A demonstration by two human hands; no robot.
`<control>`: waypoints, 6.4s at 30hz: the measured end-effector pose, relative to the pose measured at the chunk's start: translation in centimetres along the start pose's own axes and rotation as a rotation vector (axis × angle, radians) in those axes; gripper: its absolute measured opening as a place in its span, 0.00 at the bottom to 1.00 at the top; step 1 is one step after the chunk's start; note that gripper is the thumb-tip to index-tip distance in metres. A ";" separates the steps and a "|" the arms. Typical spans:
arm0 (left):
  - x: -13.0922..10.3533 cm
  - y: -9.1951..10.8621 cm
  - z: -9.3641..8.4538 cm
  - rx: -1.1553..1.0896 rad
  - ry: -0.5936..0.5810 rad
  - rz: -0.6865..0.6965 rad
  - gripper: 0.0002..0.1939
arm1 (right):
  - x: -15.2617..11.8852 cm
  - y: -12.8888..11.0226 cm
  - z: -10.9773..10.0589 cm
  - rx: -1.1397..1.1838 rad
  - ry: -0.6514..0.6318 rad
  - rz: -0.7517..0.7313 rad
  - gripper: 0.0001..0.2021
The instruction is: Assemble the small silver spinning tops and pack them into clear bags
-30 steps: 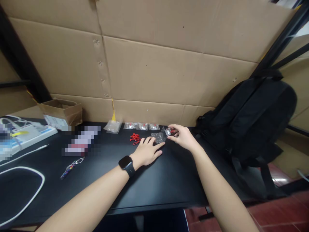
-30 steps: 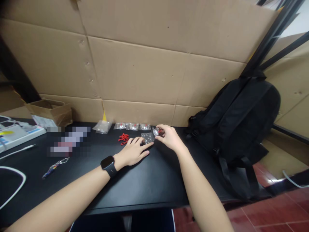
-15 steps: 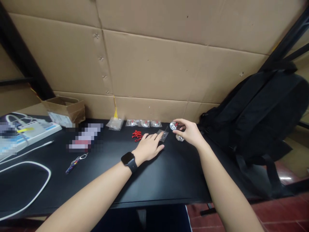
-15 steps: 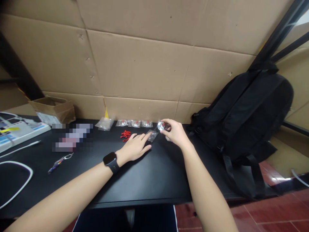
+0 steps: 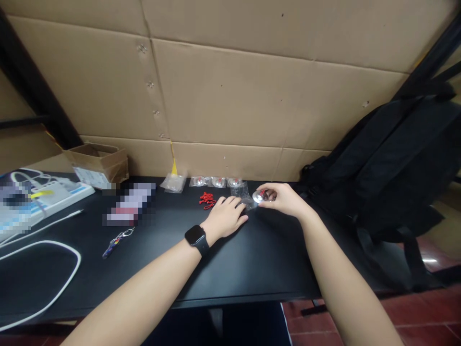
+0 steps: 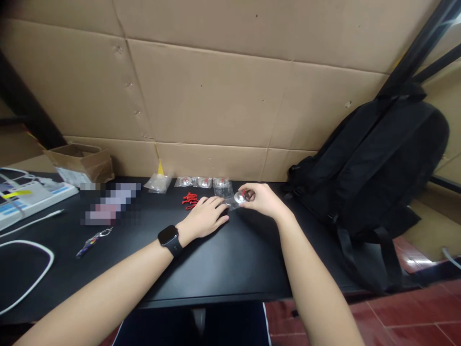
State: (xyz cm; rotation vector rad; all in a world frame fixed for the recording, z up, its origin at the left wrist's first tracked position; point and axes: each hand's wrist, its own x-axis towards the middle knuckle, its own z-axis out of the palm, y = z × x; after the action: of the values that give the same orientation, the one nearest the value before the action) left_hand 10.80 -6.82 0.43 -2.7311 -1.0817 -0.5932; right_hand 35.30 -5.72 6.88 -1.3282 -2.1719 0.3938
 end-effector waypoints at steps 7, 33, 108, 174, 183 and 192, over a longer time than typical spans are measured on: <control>0.0 -0.3 0.3 -0.078 -0.065 -0.008 0.20 | 0.3 -0.5 1.1 -0.052 -0.205 0.047 0.14; -1.6 -1.8 -1.0 -0.262 -0.190 0.033 0.22 | 1.3 1.4 5.0 -0.096 -0.019 0.066 0.14; -0.5 -4.2 -3.2 -0.452 -0.135 -0.396 0.10 | 1.6 -0.3 5.8 0.303 -0.133 0.181 0.10; -1.2 -3.6 -3.2 -0.246 0.032 -0.461 0.10 | 9.6 9.4 2.8 0.137 0.067 0.507 0.08; -1.0 -6.4 -5.2 -0.177 0.065 -0.421 0.08 | 10.0 10.6 4.0 -0.153 0.215 0.491 0.18; -6.5 -18.2 -7.9 -0.091 0.186 -0.723 0.25 | 6.9 9.1 2.2 -0.327 0.369 0.345 0.13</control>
State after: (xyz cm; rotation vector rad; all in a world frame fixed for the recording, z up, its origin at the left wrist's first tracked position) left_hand -8.36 0.25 4.74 -2.2247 -2.0251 -0.9730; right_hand 38.06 4.67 2.54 -1.8027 -1.7494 -0.0866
